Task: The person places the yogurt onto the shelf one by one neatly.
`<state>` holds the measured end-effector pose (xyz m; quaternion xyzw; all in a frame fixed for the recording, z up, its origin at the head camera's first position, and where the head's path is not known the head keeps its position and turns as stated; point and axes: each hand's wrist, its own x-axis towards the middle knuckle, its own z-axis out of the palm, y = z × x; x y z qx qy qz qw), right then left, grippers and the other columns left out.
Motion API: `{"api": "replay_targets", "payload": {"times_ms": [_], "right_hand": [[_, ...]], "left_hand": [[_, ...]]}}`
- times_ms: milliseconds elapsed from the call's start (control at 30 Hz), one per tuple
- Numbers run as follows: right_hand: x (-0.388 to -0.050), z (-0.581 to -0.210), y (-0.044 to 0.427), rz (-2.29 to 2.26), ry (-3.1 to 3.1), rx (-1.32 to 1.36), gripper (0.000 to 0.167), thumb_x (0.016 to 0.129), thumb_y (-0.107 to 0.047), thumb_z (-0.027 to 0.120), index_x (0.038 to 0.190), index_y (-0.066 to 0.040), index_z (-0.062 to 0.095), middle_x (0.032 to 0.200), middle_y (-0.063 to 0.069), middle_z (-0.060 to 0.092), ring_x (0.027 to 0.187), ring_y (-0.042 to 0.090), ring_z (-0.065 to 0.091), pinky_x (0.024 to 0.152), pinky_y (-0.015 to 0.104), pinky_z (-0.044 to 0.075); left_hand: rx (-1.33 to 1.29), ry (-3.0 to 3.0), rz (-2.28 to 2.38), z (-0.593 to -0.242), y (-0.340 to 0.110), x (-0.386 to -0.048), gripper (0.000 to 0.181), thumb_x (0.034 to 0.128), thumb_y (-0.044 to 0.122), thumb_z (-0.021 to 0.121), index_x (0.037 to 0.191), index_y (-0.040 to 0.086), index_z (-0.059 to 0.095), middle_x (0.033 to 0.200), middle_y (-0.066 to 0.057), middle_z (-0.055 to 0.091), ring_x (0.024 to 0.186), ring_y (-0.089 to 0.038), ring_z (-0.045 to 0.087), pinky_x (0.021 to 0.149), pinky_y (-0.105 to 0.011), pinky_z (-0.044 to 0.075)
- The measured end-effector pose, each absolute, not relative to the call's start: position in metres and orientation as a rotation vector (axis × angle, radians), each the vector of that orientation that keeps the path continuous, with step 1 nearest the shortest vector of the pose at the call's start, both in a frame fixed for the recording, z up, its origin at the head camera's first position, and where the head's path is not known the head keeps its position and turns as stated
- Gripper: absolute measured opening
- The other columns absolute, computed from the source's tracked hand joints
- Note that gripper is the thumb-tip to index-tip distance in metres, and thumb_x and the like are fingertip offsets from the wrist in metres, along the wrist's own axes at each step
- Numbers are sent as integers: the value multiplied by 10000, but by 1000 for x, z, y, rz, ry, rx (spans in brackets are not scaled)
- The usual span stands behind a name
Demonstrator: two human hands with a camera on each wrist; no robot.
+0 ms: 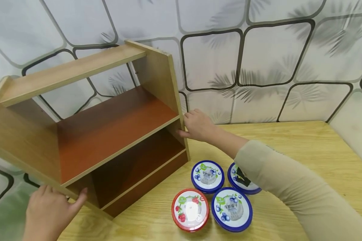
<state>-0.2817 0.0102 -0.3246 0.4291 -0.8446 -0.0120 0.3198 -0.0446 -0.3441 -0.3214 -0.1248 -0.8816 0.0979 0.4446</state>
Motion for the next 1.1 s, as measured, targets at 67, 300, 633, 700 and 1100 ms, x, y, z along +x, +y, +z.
{"api": "replay_targets", "payload": {"times_ms": [67,300,633,700,1100], "right_hand": [[-282,-326,10,-12,-2193,1120,428,824,-462,621,653,-78,545,673,51,575,632,236,552,633,355,423],[-281,-335,5,292,-2137,1140,335,772,-312,724,621,-81,533,556,24,525,515,206,497,548,361,427],[-278,-337,6,471,-2196,1144,266,768,-221,714,670,-37,549,597,60,551,572,240,525,612,389,438],[-278,-336,7,460,-2189,1151,266,767,-225,709,663,-37,553,590,57,548,558,234,520,598,385,436],[-281,-319,7,249,-2120,1115,416,748,-411,754,631,-69,546,592,49,560,555,232,512,578,366,419]], "left_hand": [[-305,-2201,247,-320,-343,-44,623,918,536,253,418,171,176,443,10,156,409,-331,333,364,-411,242],[-262,-2252,253,-321,-346,-41,677,917,553,226,372,153,202,432,-40,220,444,-354,368,377,-446,271],[-255,-2350,201,-322,-347,-42,589,886,494,232,375,200,213,462,-36,277,505,-348,404,414,-451,313],[-253,-2364,189,-322,-348,-43,561,875,476,263,391,194,227,464,-40,294,504,-344,404,420,-453,318],[-251,-2314,186,-324,-346,-42,549,879,468,239,415,176,222,453,-35,253,482,-337,376,409,-447,297]]}}
